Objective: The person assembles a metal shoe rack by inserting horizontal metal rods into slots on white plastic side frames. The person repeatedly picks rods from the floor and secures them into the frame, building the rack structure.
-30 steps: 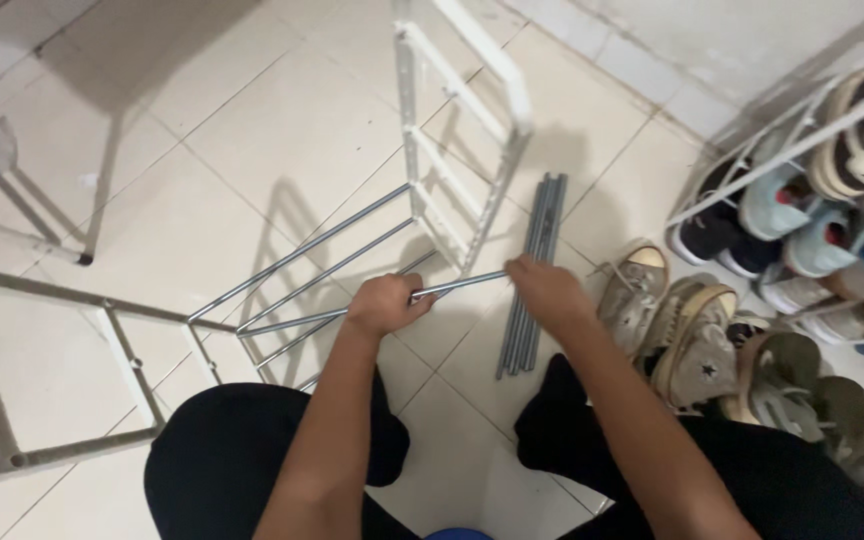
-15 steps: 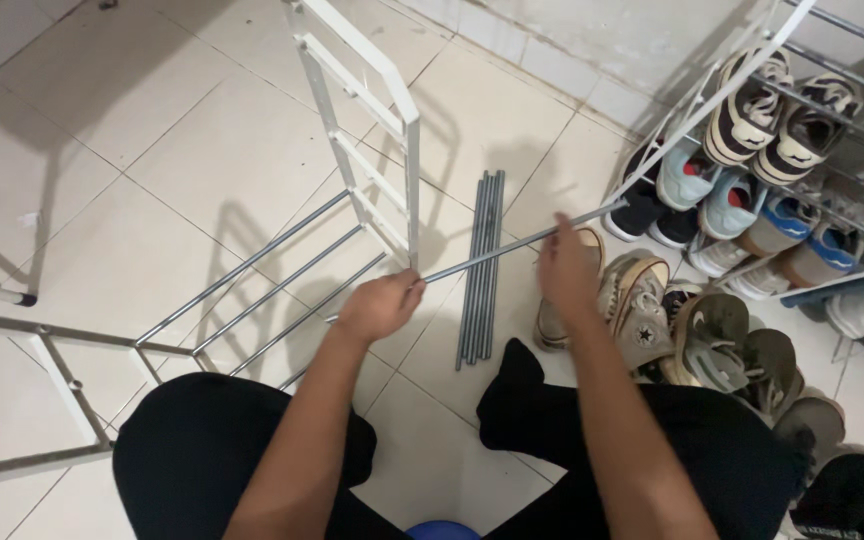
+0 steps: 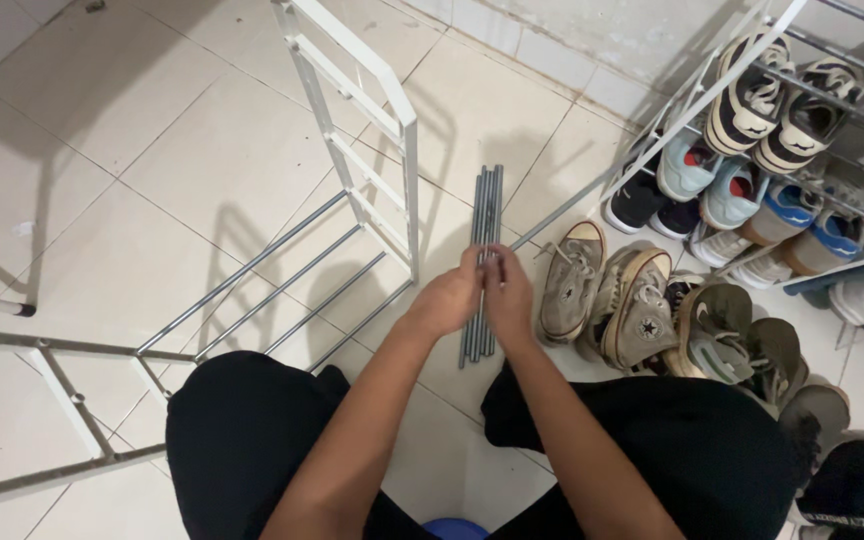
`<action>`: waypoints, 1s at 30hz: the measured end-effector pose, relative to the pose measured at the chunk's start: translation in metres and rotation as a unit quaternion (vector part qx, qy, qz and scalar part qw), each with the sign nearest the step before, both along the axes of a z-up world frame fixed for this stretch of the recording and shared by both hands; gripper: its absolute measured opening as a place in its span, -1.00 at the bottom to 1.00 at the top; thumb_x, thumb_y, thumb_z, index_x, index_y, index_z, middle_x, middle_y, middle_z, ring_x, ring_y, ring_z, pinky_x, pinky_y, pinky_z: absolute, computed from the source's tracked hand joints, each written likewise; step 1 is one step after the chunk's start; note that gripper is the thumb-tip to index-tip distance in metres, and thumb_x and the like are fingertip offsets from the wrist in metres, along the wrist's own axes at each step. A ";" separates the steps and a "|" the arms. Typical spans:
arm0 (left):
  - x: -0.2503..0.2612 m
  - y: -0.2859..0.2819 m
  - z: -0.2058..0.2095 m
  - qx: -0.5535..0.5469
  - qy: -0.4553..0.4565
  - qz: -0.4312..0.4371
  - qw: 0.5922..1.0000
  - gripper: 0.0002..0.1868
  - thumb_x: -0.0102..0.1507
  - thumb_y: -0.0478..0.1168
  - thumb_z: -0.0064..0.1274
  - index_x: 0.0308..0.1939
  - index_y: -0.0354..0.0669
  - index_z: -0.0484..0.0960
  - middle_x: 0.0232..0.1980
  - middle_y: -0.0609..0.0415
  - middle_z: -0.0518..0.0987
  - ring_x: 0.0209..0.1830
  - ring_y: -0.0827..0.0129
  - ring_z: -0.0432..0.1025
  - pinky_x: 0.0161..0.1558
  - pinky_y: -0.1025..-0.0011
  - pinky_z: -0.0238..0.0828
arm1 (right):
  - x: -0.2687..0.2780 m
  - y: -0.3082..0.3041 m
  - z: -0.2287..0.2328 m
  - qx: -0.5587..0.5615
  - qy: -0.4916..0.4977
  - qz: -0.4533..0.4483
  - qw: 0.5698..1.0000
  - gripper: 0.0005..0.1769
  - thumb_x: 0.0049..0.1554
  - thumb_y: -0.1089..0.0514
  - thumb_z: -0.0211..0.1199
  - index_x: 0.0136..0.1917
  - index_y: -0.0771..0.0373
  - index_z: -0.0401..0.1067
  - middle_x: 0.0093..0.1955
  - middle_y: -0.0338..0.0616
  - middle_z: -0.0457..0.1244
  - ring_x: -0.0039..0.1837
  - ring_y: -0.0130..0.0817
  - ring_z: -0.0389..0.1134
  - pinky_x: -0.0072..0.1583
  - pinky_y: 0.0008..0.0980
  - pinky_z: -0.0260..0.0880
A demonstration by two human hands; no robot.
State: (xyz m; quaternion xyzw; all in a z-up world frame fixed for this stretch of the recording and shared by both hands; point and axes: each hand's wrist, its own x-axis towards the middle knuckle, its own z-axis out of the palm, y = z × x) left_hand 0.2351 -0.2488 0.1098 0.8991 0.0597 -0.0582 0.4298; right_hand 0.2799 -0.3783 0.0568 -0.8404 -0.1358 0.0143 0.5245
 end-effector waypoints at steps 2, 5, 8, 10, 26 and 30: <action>0.000 -0.002 -0.003 0.016 0.000 -0.024 1.000 -0.54 0.40 -0.08 -0.25 0.34 -0.16 0.23 -0.12 -0.37 0.63 -0.09 -0.26 0.53 -0.04 -0.09 0.42 | 0.011 -0.006 -0.007 0.039 0.025 -0.024 0.999 -0.69 0.31 0.15 0.10 0.26 0.35 0.34 -0.10 0.01 0.39 -0.14 -0.24 0.43 -0.09 -0.34 0.42; 0.000 -0.004 -0.011 0.047 -0.016 -0.030 0.998 -0.62 0.37 -0.07 -0.18 0.23 -0.12 0.37 -0.13 -0.29 0.65 -0.11 -0.20 0.55 -0.05 -0.07 0.44 | 0.023 -0.015 -0.026 0.070 -0.015 -0.021 0.997 -0.68 0.28 0.20 0.19 0.22 0.40 0.23 -0.11 -0.04 0.40 -0.12 -0.33 0.44 -0.08 -0.38 0.42; 0.005 -0.006 -0.023 0.047 -0.078 0.021 0.996 -0.71 0.36 -0.06 -0.07 0.04 -0.15 0.51 -0.03 -0.20 0.64 -0.09 -0.13 0.55 -0.08 0.00 0.49 | 0.031 -0.017 -0.047 0.068 0.005 -0.013 0.998 -0.62 0.24 0.21 0.21 0.25 0.42 0.23 -0.11 -0.02 0.41 -0.15 -0.35 0.45 -0.10 -0.39 0.44; 0.007 -0.005 -0.034 0.054 -0.077 0.045 0.995 -0.71 0.30 -0.08 0.00 0.01 -0.15 0.54 0.02 -0.17 0.61 -0.11 -0.13 0.53 -0.11 0.03 0.50 | 0.037 -0.016 -0.062 0.039 0.049 -0.008 0.998 -0.60 0.22 0.20 0.21 0.27 0.41 0.27 -0.09 0.01 0.43 -0.17 -0.30 0.46 -0.11 -0.36 0.45; 0.033 0.012 -0.177 0.042 0.037 0.110 0.992 -0.70 0.26 -0.29 -0.07 0.06 -0.16 0.57 0.07 -0.11 0.62 0.02 -0.02 0.53 0.08 0.10 0.46 | 0.083 0.011 -0.144 -0.320 0.223 0.013 0.921 -0.68 0.26 0.13 0.15 0.20 0.38 0.35 0.11 0.21 0.35 0.16 0.15 0.40 0.18 0.00 0.41; 0.037 0.017 -0.195 0.043 0.063 0.104 0.992 -0.67 0.25 -0.31 -0.05 0.10 -0.19 0.54 0.09 -0.13 0.60 0.08 -0.03 0.48 0.10 0.08 0.40 | 0.095 0.014 -0.171 -0.358 0.182 0.035 0.915 -0.74 0.26 0.14 0.16 0.11 0.38 0.35 0.10 0.22 0.32 0.17 0.19 0.37 0.18 0.04 0.39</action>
